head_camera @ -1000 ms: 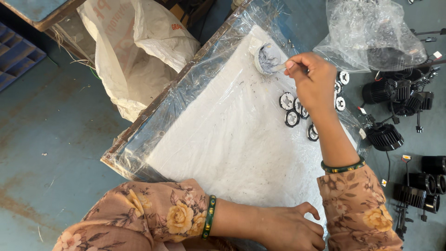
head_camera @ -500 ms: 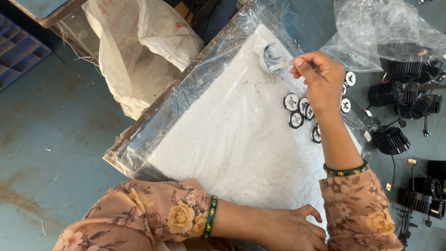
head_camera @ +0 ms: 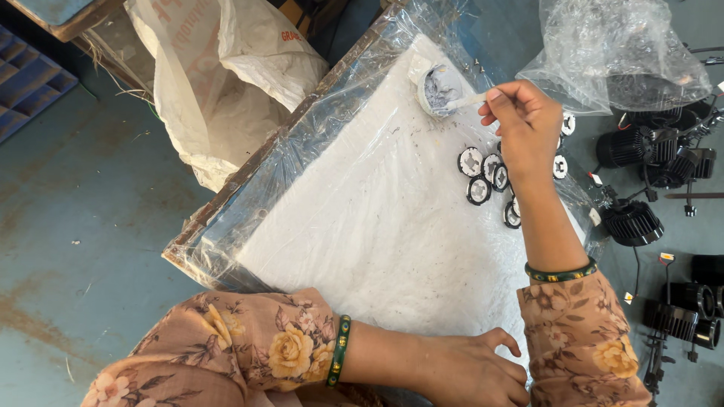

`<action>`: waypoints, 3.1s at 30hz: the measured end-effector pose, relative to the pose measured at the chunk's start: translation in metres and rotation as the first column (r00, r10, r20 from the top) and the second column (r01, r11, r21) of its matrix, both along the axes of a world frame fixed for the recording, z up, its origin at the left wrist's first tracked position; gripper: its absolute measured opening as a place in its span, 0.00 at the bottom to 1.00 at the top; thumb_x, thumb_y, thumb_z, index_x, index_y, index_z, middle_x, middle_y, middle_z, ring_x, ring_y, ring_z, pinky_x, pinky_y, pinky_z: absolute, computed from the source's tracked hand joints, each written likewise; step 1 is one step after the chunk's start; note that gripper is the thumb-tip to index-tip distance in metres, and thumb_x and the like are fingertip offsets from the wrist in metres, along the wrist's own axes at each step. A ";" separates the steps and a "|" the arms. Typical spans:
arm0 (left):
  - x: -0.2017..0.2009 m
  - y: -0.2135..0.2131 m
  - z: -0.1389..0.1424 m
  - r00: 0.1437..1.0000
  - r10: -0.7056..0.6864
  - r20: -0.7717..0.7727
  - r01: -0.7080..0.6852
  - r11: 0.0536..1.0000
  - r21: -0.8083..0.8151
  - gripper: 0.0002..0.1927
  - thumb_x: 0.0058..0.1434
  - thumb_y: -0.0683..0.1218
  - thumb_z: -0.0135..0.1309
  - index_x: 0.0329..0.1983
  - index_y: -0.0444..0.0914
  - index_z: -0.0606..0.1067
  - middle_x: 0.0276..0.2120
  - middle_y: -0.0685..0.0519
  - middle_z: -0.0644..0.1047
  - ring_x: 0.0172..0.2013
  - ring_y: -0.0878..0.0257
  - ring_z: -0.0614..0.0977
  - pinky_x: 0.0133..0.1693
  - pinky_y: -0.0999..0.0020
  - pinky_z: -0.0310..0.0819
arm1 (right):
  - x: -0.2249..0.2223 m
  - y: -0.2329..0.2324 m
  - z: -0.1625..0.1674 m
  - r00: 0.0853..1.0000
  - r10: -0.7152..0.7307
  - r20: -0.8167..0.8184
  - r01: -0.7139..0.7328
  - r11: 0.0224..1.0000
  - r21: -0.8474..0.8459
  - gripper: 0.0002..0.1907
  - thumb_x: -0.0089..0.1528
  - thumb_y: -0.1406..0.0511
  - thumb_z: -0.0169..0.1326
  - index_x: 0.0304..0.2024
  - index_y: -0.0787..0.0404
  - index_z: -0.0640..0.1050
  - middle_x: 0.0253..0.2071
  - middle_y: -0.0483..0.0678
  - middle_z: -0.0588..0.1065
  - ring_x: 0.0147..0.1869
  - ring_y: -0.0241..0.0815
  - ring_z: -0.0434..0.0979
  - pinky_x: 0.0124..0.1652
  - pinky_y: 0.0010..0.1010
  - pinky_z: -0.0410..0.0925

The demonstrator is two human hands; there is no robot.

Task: The person assembles LED light fixtures by hand. They place a circular LED module into a black heat sink, apply thermal paste, and secure the cover with screws, repeating the process for multiple units.

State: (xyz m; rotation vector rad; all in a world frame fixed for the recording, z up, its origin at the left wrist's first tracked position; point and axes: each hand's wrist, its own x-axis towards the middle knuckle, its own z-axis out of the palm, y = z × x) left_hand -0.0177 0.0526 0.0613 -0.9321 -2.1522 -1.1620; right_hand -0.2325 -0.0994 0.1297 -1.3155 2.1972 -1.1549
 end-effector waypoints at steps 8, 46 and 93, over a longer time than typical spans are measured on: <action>-0.001 0.002 0.000 1.000 0.002 -0.009 -0.002 0.999 0.032 0.10 0.60 0.50 0.51 0.43 0.47 0.78 0.46 0.62 0.78 0.54 0.68 0.77 0.69 0.45 0.58 | 0.003 0.003 0.000 1.000 -0.010 -0.029 0.011 0.999 0.033 0.06 0.69 0.66 0.56 0.40 0.62 0.80 0.32 0.43 0.79 0.35 0.29 0.79 0.32 0.20 0.64; 0.036 -0.016 0.041 0.982 -0.072 0.173 0.048 0.989 0.138 0.04 0.62 0.46 0.60 0.39 0.44 0.78 0.39 0.58 0.77 0.50 0.63 0.79 0.66 0.47 0.55 | 0.136 0.389 0.074 0.851 -0.434 0.297 0.524 0.747 -0.409 0.07 0.69 0.73 0.62 0.40 0.71 0.76 0.37 0.57 0.77 0.32 0.41 0.79 0.30 0.26 0.73; 0.045 -0.013 0.042 0.998 0.042 -0.045 -0.044 0.998 -0.042 0.05 0.70 0.43 0.60 0.35 0.45 0.79 0.39 0.61 0.80 0.52 0.68 0.80 0.68 0.57 0.50 | 0.213 0.412 0.053 0.882 -0.088 -0.463 0.081 0.996 -0.035 0.09 0.54 0.72 0.67 0.30 0.63 0.77 0.36 0.50 0.80 0.31 0.38 0.80 0.28 0.26 0.67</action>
